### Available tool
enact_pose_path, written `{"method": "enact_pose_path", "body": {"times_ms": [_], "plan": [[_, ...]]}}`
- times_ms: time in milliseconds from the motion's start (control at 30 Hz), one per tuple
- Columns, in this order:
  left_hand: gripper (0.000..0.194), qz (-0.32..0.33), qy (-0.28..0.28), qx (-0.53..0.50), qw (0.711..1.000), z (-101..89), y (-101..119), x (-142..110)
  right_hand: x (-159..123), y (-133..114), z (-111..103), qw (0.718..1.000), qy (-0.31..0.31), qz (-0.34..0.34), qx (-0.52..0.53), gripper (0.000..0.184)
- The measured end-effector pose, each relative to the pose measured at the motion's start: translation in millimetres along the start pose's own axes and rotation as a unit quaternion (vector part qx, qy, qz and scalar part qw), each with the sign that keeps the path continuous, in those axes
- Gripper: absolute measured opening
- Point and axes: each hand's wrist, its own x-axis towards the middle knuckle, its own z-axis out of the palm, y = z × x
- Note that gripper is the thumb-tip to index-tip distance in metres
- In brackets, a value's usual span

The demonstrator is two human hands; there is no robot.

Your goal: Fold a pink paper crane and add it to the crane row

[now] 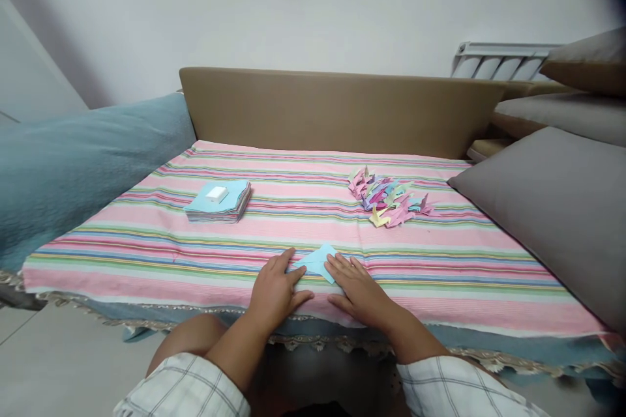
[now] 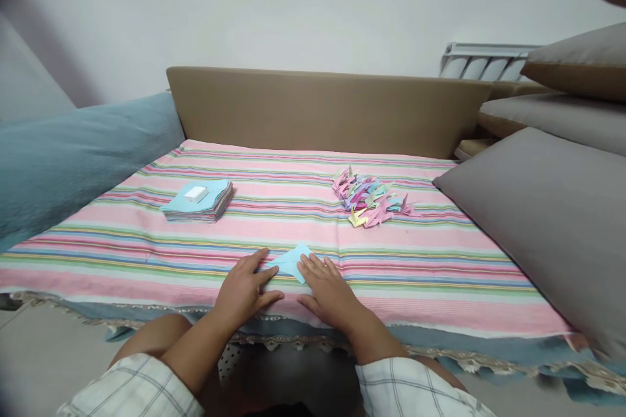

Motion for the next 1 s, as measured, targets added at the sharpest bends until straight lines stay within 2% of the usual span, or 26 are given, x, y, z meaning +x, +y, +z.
{"method": "enact_pose_path", "body": {"times_ms": [300, 367, 500, 633, 733, 900, 1000], "plan": [[0.019, -0.034, 0.072, -0.016, 0.997, 1.9, -20.4, 1.2, 0.9, -2.4, -3.9, 1.0, -0.006, 0.008, 0.012, 0.064], [0.02, -0.019, 0.087, -0.04, 0.995, 2.7, -20.8, 4.9, 1.1, -3.4, -6.0, 1.0, -0.002, 0.009, 0.014, 0.063], [0.033, 0.076, 0.103, -0.065, 0.99, 6.2, -9.3, 13.9, 2.1, -4.2, -8.3, 1.0, 0.012, 0.012, 0.014, 0.064], [0.037, 0.081, 0.156, -0.033, 0.984, 11.1, 3.9, 19.3, 2.8, -4.2, -8.6, 1.0, 0.015, 0.011, 0.011, 0.065], [0.038, 0.084, 0.181, -0.007, 0.98, 12.6, 5.6, 21.6, 3.0, -3.5, -8.3, 1.0, 0.017, 0.011, 0.011, 0.066], [0.011, 0.107, 0.153, 0.007, 0.982, 14.0, -1.0, 25.3, 4.1, -1.9, -8.4, 0.999, 0.026, 0.009, 0.02, 0.065], [0.008, 0.106, 0.113, -0.016, 0.988, 15.9, -4.3, 27.4, 5.4, -1.7, -11.1, 0.999, 0.044, 0.01, 0.031, 0.059]]}}
